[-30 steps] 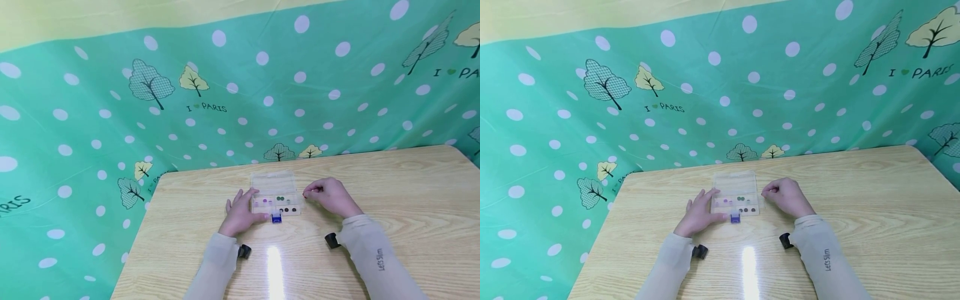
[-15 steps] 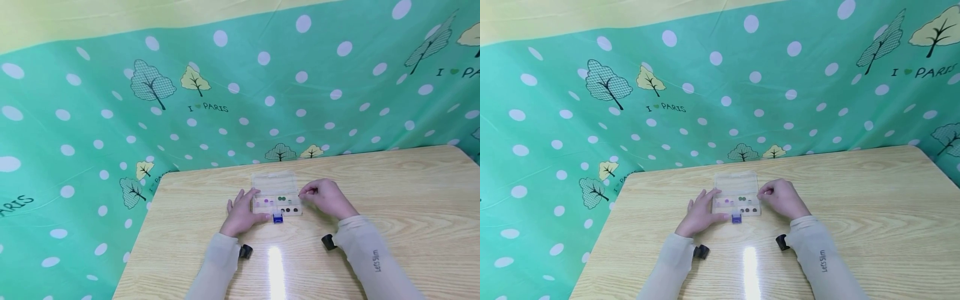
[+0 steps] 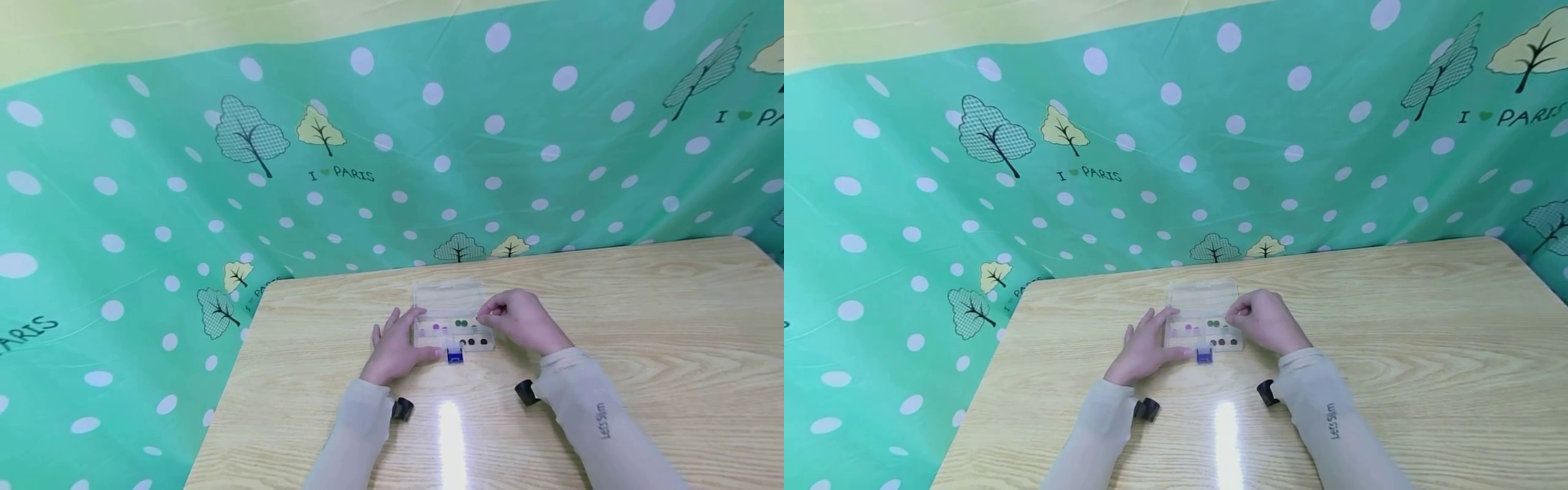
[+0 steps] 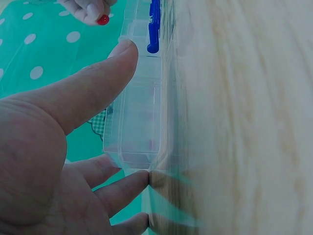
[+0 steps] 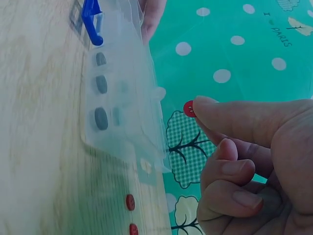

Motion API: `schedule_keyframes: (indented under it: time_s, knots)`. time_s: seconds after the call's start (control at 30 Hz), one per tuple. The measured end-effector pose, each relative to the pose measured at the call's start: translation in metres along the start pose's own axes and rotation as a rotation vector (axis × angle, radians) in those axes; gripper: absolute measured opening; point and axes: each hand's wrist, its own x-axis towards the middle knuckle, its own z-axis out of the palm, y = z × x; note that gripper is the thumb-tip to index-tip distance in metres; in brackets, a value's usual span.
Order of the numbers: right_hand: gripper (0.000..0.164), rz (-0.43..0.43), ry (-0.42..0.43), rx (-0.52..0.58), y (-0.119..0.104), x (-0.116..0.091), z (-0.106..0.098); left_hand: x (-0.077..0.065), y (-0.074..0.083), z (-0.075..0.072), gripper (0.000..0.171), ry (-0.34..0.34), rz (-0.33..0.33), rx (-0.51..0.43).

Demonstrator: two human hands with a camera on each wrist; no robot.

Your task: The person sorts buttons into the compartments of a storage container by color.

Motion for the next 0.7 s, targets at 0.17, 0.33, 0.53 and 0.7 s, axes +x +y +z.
schedule_keyframes:
  time_s: [0.17, 0.33, 0.53, 0.7]
  knots:
    - [0.006, 0.009, -0.012, 0.007, -0.006, 0.002, 0.004, 0.001, 0.000, 0.000, 0.083, 0.001, 0.006, 0.006]
    - [0.006, 0.009, -0.029, 0.011, -0.011, 0.004, 0.009, 0.002, -0.002, 0.001, 0.083, -0.001, 0.010, 0.014]
    - [0.006, 0.018, -0.043, 0.022, -0.016, 0.005, 0.014, 0.003, -0.002, 0.000, 0.083, -0.002, 0.014, 0.018]
    - [0.006, 0.023, -0.052, 0.018, -0.019, 0.006, 0.020, 0.002, -0.002, 0.000, 0.082, -0.003, 0.011, 0.019]
